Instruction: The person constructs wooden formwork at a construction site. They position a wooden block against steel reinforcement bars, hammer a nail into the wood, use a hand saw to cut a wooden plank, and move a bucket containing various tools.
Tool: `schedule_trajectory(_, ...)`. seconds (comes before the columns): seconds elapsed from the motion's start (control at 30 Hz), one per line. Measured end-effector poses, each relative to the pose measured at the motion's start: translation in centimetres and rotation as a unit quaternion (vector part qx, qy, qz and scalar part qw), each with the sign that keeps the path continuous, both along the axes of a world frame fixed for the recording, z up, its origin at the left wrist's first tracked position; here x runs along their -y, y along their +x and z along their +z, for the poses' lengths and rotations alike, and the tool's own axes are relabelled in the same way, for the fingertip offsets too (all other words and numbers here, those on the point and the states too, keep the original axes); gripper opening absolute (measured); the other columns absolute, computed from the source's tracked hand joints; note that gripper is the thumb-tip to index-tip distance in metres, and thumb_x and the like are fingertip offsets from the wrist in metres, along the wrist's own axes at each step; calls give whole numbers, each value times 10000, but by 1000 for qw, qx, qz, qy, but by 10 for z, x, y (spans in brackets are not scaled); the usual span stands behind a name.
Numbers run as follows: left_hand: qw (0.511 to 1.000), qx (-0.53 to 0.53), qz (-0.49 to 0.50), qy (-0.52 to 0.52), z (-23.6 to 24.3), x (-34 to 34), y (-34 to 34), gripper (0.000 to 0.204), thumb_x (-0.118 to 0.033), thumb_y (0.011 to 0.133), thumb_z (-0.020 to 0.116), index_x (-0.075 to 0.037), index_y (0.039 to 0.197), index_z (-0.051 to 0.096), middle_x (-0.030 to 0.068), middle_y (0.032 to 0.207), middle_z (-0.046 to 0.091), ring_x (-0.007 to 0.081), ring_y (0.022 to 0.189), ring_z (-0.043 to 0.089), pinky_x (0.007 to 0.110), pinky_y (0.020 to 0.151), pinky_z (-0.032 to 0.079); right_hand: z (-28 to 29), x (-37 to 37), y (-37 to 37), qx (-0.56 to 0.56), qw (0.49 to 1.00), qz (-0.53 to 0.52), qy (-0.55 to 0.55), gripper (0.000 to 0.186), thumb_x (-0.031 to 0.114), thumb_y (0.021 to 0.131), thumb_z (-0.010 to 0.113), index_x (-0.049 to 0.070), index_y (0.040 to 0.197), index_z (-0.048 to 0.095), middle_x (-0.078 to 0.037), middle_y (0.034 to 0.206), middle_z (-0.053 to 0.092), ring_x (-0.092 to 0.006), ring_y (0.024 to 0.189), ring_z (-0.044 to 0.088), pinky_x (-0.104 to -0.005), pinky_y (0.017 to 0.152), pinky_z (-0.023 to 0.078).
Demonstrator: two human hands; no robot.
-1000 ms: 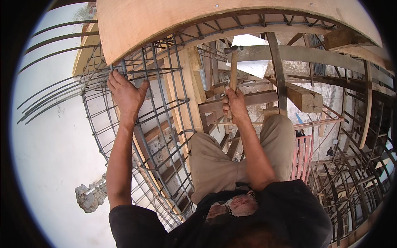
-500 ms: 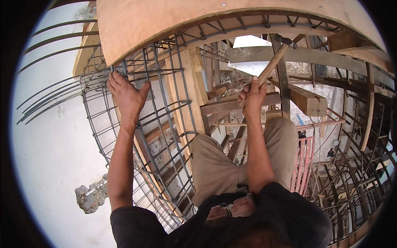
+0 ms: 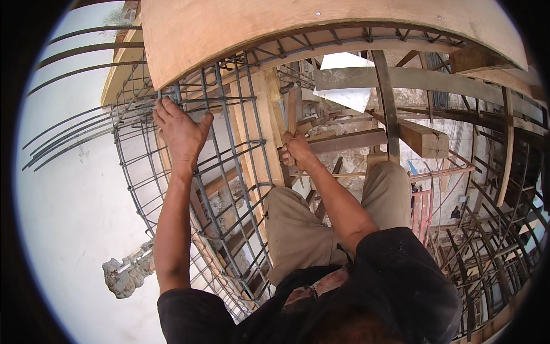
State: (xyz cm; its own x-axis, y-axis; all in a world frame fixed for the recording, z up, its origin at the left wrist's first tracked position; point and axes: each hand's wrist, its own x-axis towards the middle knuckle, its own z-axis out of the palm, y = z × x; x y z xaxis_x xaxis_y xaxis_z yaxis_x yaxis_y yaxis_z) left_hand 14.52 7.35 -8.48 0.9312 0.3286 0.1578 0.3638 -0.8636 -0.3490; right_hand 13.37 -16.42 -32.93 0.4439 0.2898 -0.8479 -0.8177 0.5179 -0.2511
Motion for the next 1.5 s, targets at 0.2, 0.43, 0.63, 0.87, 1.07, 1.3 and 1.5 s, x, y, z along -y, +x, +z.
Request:
schedule_trajectory(0.2,1000,2,26,-7,3,0,-11,1048,-404,720,827,119,1430,260,319,1478,322,498,1371,307,614,1039,400,6,-15,-7,35,999,-3,-1,285,378,1016,540,114,949,458,16,651,432,-101,446,393,-273,408,378)
schedule_trajectory(0.43,999,1,37,-4,6,6,-6,1009,-378,719,821,92,1422,271,298,1471,328,476,1368,313,611,1021,419,13,7,-40,-32,970,214,113,258,390,1024,524,139,1030,465,20,669,439,-94,468,413,-272,407,387)
schedule_trajectory(0.63,995,5,69,-75,3,7,-6,1018,-436,737,807,41,1464,277,283,1524,292,473,1409,275,663,998,406,134,130,-70,133,957,256,-33,290,383,1016,551,108,1054,469,22,680,454,-93,465,430,-267,394,387)
schedule_trajectory(0.87,990,48,26,-131,2,-14,-10,1103,-482,708,788,-10,1529,222,266,1593,196,462,1479,149,668,1087,299,186,250,-153,390,822,345,-231,405,421,957,622,36,1020,517,-67,704,524,-184,577,542,-352,524,439)
schedule_trajectory(1.07,849,-21,-155,-505,22,129,-88,641,-314,872,709,71,1350,521,286,1391,522,420,1325,479,389,1111,376,203,264,-213,371,825,307,-296,402,397,940,649,19,1020,538,-97,702,533,-205,612,549,-382,564,435)
schedule_trajectory(1.3,527,-28,-104,-843,24,254,-192,504,-300,947,693,54,1259,518,162,1130,666,208,1034,642,333,964,489,223,188,-206,527,761,303,-228,438,421,955,619,15,1073,509,-133,730,550,-274,667,593,-417,599,455)
schedule_trajectory(1.5,469,176,-80,-861,90,213,-203,306,-231,980,642,-12,1156,522,64,853,623,129,768,587,297,726,495,252,150,-182,678,578,377,-252,498,430,990,557,-11,1200,461,-229,1079,546,-420,1017,589,-513,865,468)
